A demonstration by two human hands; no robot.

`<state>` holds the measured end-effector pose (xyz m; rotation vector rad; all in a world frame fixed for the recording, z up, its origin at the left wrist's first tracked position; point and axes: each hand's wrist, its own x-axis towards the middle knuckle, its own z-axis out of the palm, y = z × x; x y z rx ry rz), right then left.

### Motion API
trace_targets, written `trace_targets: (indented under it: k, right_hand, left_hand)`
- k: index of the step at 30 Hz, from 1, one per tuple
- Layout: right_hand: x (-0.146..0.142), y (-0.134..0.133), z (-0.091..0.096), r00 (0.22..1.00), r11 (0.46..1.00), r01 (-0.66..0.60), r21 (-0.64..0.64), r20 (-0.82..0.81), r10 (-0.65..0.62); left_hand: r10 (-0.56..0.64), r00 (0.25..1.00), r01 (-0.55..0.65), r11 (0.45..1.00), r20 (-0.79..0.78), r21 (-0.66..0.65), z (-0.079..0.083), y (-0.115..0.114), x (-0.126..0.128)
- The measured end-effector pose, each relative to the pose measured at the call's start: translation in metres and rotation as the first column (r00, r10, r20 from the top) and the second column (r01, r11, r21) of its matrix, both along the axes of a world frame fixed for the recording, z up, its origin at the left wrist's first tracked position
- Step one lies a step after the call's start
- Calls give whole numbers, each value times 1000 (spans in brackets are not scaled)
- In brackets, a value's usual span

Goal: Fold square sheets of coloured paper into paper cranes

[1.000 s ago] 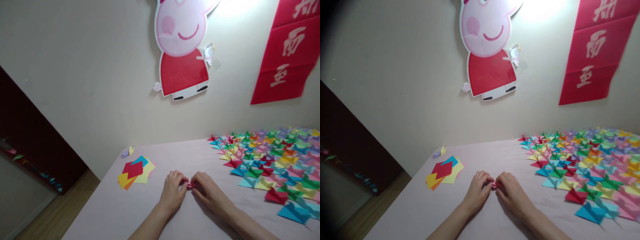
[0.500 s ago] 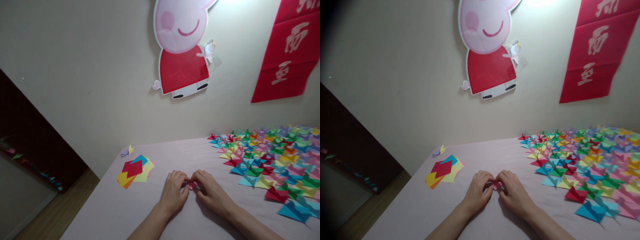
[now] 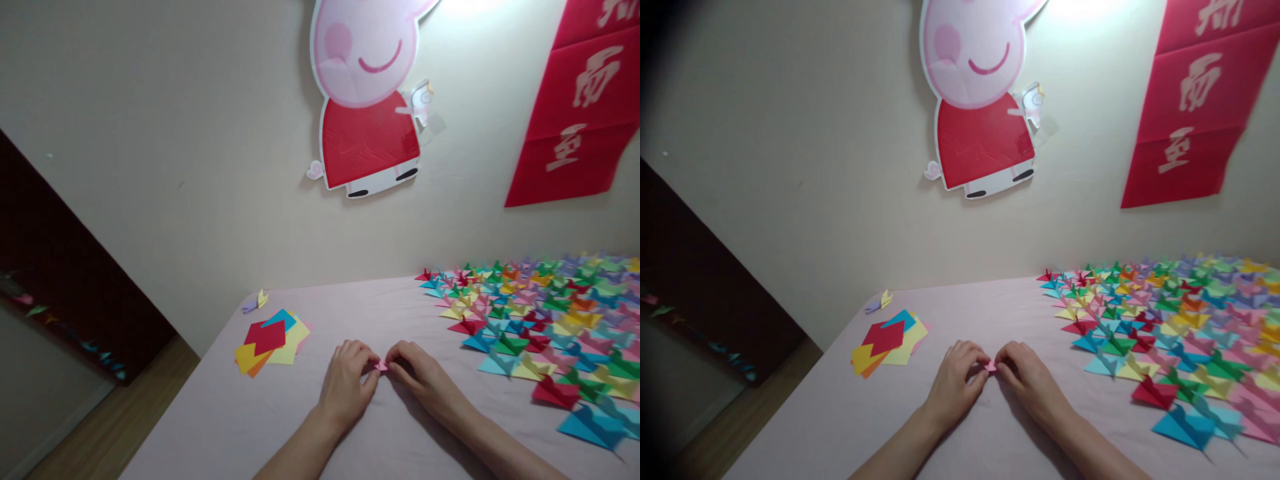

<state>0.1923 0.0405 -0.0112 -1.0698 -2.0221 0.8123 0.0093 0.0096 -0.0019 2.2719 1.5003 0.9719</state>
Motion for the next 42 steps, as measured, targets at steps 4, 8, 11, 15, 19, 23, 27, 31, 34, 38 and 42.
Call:
trace_targets:
  k: [4, 8, 11, 15, 19, 23, 27, 31, 34, 38, 42]
  right_hand:
    - [-1, -2, 4, 1000, 1000, 0, 25, 7, 0]
    - [0, -3, 7, 1000, 996, 9, 91, 7, -10]
    - [1, -3, 8, 999, 993, 24, 118, 27, -27]
    - [1, -4, 10, 996, 988, 40, 146, 73, -51]
    - [-1, -8, 13, 995, 985, 26, 169, 92, -41]
    - [-5, -12, 16, 995, 984, 8, 179, 100, -27]
    - [-2, -7, 15, 994, 981, 24, 192, 104, -45]
    - [11, 6, 11, 991, 977, 103, 185, 62, -116]
    - [16, 11, 9, 994, 983, 104, 149, 16, -108]
    - [8, 4, 8, 999, 994, 38, 102, 21, -40]
    - [-1, -3, 11, 996, 994, -1, 106, 89, -9]
  left_hand:
    - [48, 999, -48, 999, -4, 7, 4, 1, -1]
    - [44, 999, -43, 999, -9, 26, 6, -1, 1]
    - [36, 999, -36, 998, 13, 42, 6, -4, 4]
    - [22, 998, -24, 998, 51, 54, 6, -6, 7]
    - [32, 999, -34, 998, 38, 45, 5, -6, 7]
    - [12, 999, -14, 999, 34, 52, 4, -7, 8]
    - [18, 999, -22, 996, 47, 88, 6, -7, 8]
    - [89, 984, -102, 992, 157, 74, 9, -3, 4]
    - [114, 966, -114, 993, 230, -12, 9, 1, 0]
    - [77, 968, -63, 996, 237, -70, 6, 3, 0]
    - [35, 971, -24, 999, 236, -49, 5, 0, 5]
